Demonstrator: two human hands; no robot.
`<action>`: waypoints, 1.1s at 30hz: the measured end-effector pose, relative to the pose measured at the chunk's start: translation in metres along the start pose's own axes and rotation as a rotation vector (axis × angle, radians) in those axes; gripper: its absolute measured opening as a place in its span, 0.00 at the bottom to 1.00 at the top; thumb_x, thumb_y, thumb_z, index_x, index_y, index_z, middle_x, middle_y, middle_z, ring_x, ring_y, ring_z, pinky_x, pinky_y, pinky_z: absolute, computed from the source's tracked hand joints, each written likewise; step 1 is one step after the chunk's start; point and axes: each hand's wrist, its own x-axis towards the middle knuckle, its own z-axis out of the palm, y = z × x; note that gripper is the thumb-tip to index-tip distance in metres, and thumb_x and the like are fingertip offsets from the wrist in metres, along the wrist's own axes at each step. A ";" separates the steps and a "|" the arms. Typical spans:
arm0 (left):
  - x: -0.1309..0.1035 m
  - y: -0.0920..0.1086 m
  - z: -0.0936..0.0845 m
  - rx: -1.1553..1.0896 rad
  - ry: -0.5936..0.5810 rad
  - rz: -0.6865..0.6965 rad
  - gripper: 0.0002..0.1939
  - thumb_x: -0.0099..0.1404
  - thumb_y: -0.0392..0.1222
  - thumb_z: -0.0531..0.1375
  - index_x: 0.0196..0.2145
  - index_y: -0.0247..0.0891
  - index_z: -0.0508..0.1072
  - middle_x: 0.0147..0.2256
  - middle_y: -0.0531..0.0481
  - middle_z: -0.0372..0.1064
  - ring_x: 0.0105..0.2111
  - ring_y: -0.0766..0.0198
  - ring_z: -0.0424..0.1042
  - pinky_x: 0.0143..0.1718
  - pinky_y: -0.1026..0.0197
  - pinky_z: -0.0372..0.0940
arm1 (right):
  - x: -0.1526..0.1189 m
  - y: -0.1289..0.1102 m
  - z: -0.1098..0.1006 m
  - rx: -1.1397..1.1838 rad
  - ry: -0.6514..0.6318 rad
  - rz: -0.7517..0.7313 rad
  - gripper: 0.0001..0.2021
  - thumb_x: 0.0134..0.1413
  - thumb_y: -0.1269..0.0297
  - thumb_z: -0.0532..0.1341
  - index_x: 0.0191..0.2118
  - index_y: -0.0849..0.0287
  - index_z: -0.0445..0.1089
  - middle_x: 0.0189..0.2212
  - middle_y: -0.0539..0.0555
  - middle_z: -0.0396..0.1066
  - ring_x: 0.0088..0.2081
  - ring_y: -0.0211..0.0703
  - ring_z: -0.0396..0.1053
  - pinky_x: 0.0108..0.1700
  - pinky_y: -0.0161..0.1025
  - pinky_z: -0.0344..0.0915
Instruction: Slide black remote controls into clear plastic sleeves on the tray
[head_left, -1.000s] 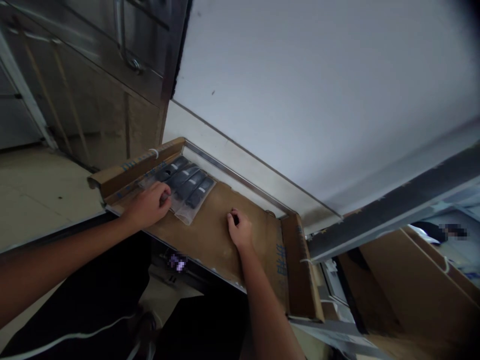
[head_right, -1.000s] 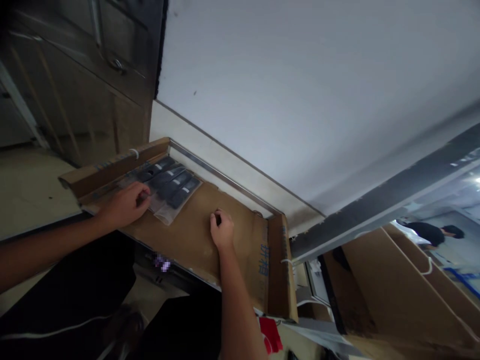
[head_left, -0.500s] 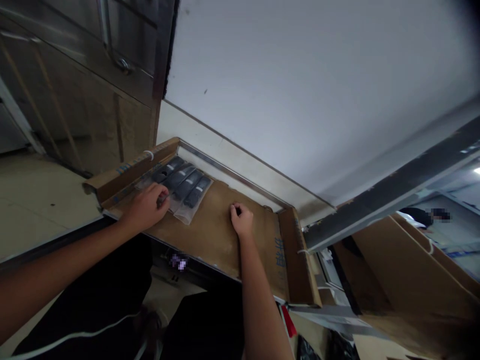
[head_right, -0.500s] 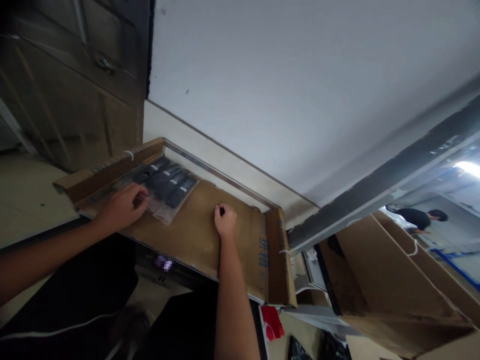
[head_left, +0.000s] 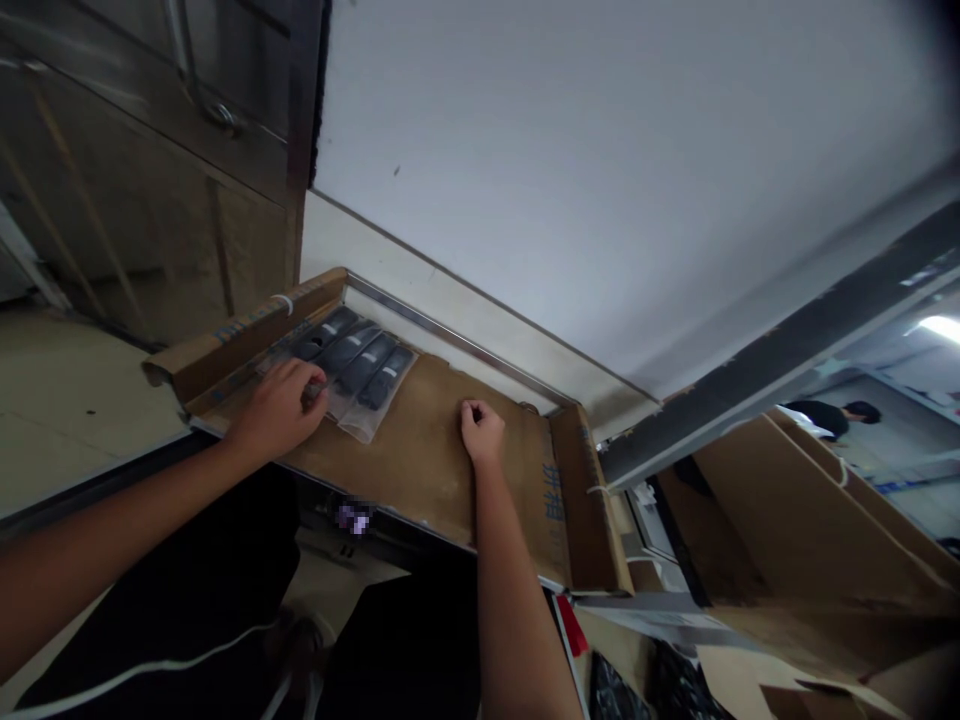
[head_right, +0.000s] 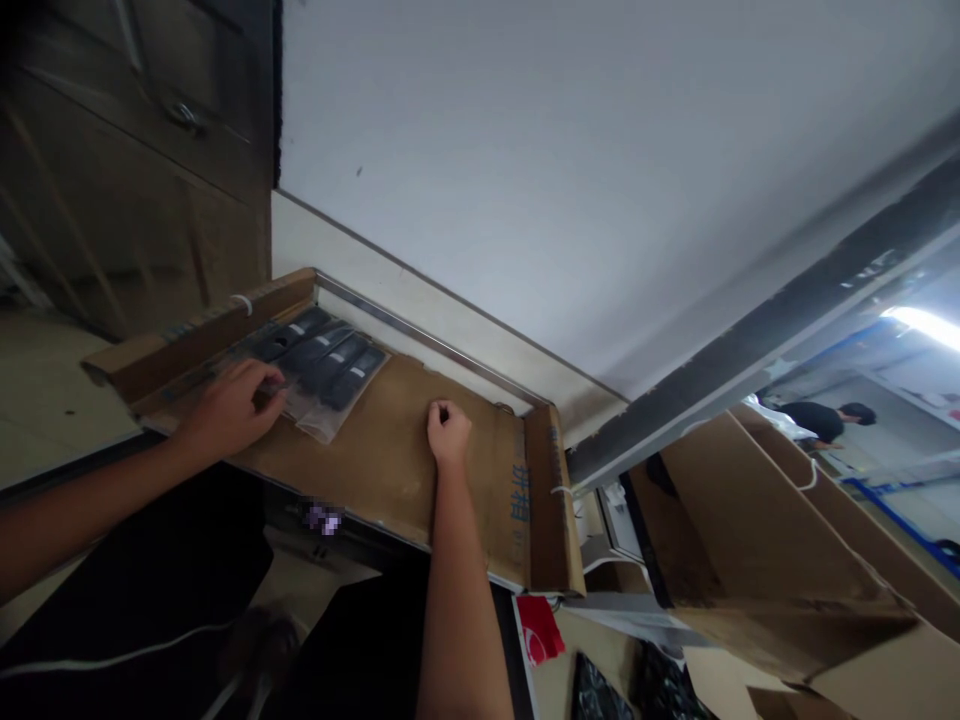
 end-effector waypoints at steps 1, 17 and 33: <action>0.000 0.000 0.000 0.009 0.001 0.009 0.07 0.69 0.42 0.53 0.42 0.38 0.66 0.42 0.43 0.68 0.47 0.52 0.67 0.53 0.51 0.62 | 0.001 0.002 0.001 0.026 0.012 0.013 0.17 0.57 0.53 0.56 0.36 0.58 0.77 0.35 0.58 0.80 0.38 0.49 0.76 0.45 0.43 0.69; -0.002 -0.012 0.013 0.009 0.106 0.071 0.07 0.67 0.41 0.53 0.40 0.37 0.68 0.39 0.45 0.68 0.44 0.53 0.69 0.48 0.53 0.64 | 0.010 0.036 0.003 0.547 0.387 0.297 0.10 0.38 0.69 0.54 0.32 0.56 0.64 0.16 0.44 0.66 0.21 0.38 0.65 0.27 0.32 0.59; -0.001 -0.011 0.011 0.003 0.095 0.071 0.08 0.67 0.42 0.53 0.39 0.38 0.68 0.38 0.46 0.68 0.43 0.53 0.69 0.47 0.53 0.64 | 0.011 0.031 0.004 0.601 0.369 0.327 0.12 0.38 0.70 0.53 0.35 0.57 0.64 0.22 0.46 0.71 0.26 0.40 0.73 0.31 0.34 0.67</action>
